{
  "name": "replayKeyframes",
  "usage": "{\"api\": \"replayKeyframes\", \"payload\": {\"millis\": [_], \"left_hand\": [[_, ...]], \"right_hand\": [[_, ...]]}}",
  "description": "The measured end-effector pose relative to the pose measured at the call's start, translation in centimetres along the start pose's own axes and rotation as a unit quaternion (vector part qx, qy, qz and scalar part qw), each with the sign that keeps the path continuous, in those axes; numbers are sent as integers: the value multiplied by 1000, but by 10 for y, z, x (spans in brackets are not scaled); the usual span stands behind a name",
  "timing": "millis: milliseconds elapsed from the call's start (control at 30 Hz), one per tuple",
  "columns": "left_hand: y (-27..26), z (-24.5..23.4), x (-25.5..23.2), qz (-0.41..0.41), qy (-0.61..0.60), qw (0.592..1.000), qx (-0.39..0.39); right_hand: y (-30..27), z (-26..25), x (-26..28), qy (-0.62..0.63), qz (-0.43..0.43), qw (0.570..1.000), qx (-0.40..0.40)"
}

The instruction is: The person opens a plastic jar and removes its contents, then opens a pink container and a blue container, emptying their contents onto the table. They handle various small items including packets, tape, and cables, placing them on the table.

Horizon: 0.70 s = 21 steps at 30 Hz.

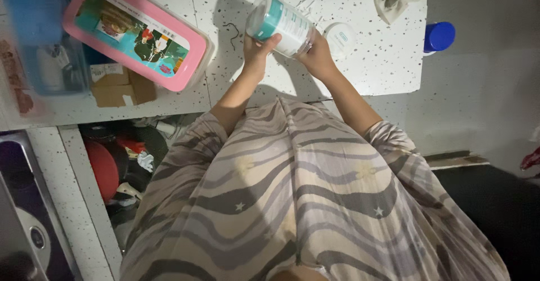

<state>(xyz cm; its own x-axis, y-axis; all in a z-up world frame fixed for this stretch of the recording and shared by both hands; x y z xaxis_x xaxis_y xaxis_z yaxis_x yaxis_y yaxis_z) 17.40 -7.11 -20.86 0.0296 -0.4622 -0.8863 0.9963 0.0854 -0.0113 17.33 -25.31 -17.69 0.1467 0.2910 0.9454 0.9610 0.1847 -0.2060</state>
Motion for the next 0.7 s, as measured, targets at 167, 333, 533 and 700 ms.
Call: {"api": "replayKeyframes", "payload": {"millis": [167, 333, 533, 700], "left_hand": [[4, -6, -7, 37, 34, 999, -7], [0, -19, -12, 90, 72, 993, -28], [-8, -41, -18, 94, 84, 988, -91], [-19, -39, -36, 137, 115, 979, -100]], "right_hand": [[7, -9, -13, -111, 61, 990, -64], [2, -26, 2, -272, 14, 956, -109], [-13, -31, 26, -314, 8, 944, -102], [-26, -26, 62, -379, -34, 918, -110]]}}
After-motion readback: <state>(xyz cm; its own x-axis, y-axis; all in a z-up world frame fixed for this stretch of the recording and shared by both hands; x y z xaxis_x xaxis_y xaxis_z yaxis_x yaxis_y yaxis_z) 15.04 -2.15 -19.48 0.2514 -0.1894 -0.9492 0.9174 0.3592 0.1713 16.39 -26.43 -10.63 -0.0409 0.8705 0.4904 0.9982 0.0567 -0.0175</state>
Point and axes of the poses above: each hand's wrist, its own y-axis towards the middle knuckle, its own z-axis out of the palm, x = y × z, the point moved 9 cm from there along y, towards the middle knuckle, and after that the axes turned 10 degrees about z, right-handed, at the moved point
